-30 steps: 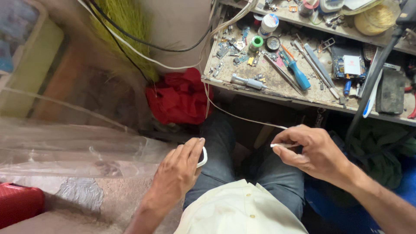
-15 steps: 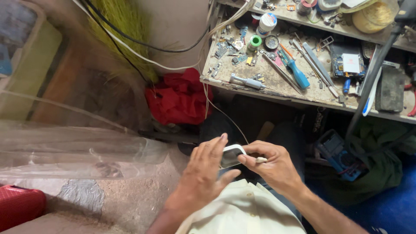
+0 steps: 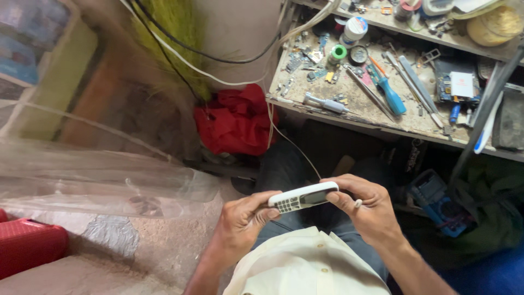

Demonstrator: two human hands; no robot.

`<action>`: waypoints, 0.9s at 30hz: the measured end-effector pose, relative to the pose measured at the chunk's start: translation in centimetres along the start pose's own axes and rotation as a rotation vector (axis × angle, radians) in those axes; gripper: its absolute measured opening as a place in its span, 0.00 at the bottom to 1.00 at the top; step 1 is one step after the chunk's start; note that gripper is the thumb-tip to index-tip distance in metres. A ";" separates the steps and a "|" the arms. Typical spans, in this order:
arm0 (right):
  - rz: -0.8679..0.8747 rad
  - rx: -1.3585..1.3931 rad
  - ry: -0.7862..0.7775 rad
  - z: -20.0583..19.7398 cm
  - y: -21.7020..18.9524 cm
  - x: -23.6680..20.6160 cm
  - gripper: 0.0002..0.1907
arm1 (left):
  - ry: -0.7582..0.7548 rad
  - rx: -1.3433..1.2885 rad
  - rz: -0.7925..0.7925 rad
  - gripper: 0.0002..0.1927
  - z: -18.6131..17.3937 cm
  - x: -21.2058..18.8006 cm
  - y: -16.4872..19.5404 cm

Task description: The person holds a feature phone connected to a charging cable, tests it, and uses a metal pry tool to open the back cover. They remove the battery, place the phone on the repair bench, and work on the exposed internal board and components with hand tools.

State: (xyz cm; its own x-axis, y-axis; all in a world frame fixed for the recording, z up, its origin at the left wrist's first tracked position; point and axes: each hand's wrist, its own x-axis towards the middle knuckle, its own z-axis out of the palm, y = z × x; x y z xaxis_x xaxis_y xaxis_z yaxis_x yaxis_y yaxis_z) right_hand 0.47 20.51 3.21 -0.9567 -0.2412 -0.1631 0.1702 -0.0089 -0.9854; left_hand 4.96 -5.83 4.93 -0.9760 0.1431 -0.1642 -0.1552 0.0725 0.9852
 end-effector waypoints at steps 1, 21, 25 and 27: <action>-0.028 -0.039 -0.009 -0.1 0.3 -0.1 0.13 | 0.038 0.029 0.047 0.15 0.1 -0.2 -0.2; 0.540 0.293 0.048 -0.5 1.2 2.5 0.17 | -0.066 0.659 0.670 0.25 2.2 2.0 -0.1; 0.564 0.286 0.066 -0.3 1.4 2.5 0.16 | -0.111 0.531 0.539 0.25 2.2 2.4 -0.9; 0.561 0.221 0.083 -0.1 1.2 2.6 0.16 | -0.149 0.479 0.495 0.26 2.1 2.6 -1.0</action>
State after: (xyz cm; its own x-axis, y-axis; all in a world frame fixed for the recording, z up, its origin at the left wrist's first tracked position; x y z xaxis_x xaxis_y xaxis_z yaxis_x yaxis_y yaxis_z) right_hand -1.80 20.01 1.58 -0.7207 -0.1914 -0.6663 0.6901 -0.1060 -0.7159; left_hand 2.91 -3.49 3.40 -0.8775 0.4032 0.2595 0.4201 0.3854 0.8216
